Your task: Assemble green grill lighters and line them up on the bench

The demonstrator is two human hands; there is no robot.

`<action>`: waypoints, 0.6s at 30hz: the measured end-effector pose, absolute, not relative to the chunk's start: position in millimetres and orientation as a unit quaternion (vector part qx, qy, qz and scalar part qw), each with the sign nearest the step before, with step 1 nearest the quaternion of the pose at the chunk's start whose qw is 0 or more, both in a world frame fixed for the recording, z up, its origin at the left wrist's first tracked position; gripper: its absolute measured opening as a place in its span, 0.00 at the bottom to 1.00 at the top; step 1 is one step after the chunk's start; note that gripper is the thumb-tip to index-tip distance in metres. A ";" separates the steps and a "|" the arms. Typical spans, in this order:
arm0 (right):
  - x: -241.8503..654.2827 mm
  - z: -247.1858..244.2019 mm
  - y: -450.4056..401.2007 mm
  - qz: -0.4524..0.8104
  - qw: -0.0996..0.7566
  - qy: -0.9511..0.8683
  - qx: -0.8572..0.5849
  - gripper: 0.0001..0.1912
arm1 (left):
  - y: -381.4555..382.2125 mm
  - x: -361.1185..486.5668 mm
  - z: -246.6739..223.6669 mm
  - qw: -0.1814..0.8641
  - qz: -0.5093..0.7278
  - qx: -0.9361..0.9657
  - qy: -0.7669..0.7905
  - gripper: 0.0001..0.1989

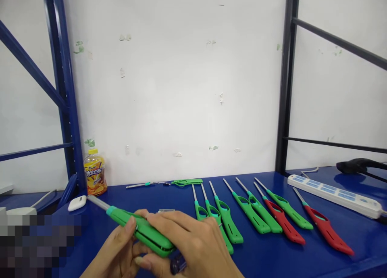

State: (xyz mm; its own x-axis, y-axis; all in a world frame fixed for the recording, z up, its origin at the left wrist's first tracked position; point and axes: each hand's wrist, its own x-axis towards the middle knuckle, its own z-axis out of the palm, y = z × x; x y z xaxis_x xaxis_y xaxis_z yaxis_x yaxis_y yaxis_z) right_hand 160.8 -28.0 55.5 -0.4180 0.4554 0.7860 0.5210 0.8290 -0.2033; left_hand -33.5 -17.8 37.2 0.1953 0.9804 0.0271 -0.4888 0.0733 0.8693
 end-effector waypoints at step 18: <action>154.4 53.9 -37.6 -0.064 0.497 -0.811 -0.302 0.18 | -22.7 -28.4 41.3 0.658 0.532 0.407 0.343 0.26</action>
State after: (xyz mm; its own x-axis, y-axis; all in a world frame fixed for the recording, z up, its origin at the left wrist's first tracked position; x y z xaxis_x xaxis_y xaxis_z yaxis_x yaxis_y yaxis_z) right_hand 154.4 -37.6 53.9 -0.3236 0.4269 0.8445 0.5537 0.8091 -0.1968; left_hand -28.4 -22.7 41.3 0.1981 0.9800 -0.0187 -0.4216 0.1024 0.9010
